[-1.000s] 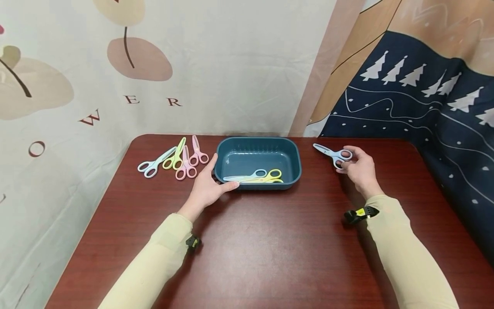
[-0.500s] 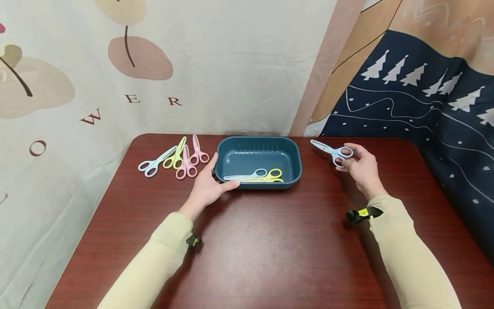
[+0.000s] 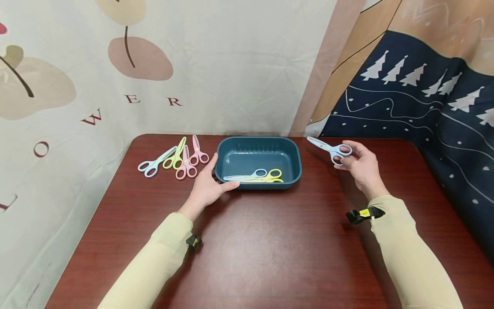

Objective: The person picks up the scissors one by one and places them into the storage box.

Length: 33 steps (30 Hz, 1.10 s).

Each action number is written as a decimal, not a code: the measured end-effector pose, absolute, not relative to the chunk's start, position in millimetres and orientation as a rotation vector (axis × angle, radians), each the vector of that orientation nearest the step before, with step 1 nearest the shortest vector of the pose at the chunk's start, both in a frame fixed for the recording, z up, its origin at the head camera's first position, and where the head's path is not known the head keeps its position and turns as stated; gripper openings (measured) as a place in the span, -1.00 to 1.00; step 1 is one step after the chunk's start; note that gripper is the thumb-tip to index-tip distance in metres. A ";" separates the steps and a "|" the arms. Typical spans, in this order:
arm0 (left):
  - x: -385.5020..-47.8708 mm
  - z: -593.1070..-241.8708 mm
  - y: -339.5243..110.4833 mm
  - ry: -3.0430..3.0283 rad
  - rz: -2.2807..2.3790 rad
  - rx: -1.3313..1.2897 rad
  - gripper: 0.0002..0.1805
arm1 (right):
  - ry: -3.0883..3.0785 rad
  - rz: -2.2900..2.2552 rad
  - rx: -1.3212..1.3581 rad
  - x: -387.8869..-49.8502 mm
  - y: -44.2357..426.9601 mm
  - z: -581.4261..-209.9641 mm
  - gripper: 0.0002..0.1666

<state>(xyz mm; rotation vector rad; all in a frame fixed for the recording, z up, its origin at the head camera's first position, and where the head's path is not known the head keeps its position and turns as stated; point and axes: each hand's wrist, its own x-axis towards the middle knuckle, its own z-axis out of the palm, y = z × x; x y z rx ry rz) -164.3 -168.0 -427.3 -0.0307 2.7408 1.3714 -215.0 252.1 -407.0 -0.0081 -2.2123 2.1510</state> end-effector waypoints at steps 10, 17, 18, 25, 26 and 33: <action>-163.7 -427.5 -168.7 2.744 1.366 -0.028 0.24 | -2.163 2.226 0.054 -212.7 248.4 -401.9 -0.42; -164.0 -427.2 -168.1 2.739 1.376 -0.028 0.25 | -2.159 2.267 0.075 -211.7 245.8 -398.2 -0.41; -163.9 -427.1 -168.1 2.739 1.376 -0.029 0.25 | -2.168 2.264 0.073 -211.4 245.2 -397.3 -0.41; -163.4 -426.6 -168.0 2.735 1.378 -0.039 0.25 | -2.178 2.274 0.089 -210.1 239.9 -392.6 -0.42; -163.4 -426.5 -168.0 2.735 1.378 -0.039 0.25 | -2.181 2.273 0.092 -210.0 239.2 -392.2 -0.42; -163.5 -426.3 -167.6 2.731 1.379 -0.043 0.25 | -2.257 2.224 0.104 -210.4 234.4 -388.9 -0.44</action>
